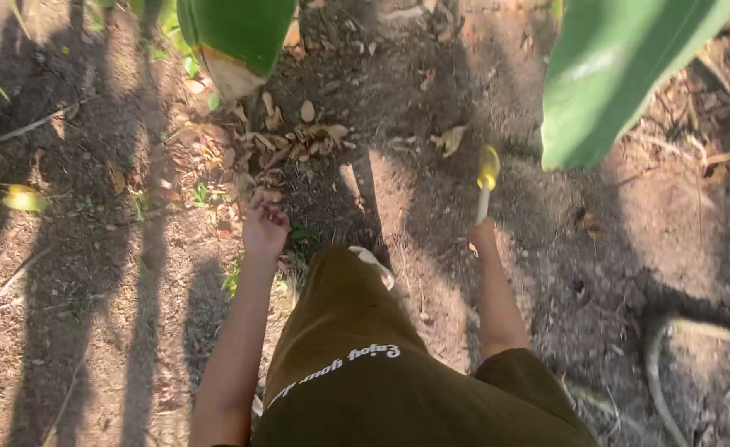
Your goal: The person sweeps dry leaves and debris across the ground using a small broom.
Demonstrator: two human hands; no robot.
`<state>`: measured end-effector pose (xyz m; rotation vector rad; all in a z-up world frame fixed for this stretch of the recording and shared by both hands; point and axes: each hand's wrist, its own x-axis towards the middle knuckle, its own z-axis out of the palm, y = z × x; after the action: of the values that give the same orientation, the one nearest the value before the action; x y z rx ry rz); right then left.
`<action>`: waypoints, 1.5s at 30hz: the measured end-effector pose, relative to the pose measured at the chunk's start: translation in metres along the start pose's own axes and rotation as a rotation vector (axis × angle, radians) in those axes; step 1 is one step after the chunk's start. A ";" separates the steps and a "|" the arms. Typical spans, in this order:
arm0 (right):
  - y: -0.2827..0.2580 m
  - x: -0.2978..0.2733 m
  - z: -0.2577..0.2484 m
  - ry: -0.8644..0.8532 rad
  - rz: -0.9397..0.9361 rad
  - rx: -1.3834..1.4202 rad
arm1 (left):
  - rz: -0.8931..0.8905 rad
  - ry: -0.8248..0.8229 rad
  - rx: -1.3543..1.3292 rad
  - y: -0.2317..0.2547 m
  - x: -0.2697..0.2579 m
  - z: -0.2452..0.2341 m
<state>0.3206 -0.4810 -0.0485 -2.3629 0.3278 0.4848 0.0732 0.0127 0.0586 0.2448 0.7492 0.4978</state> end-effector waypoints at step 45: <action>-0.232 0.007 0.404 -1.011 0.173 0.012 | 0.418 0.354 -0.639 -0.101 -0.043 -0.109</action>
<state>0.3076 -0.0394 -0.1949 -1.7872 0.0494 1.6328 0.0046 -0.0922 -0.0320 -0.3006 0.8435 1.1676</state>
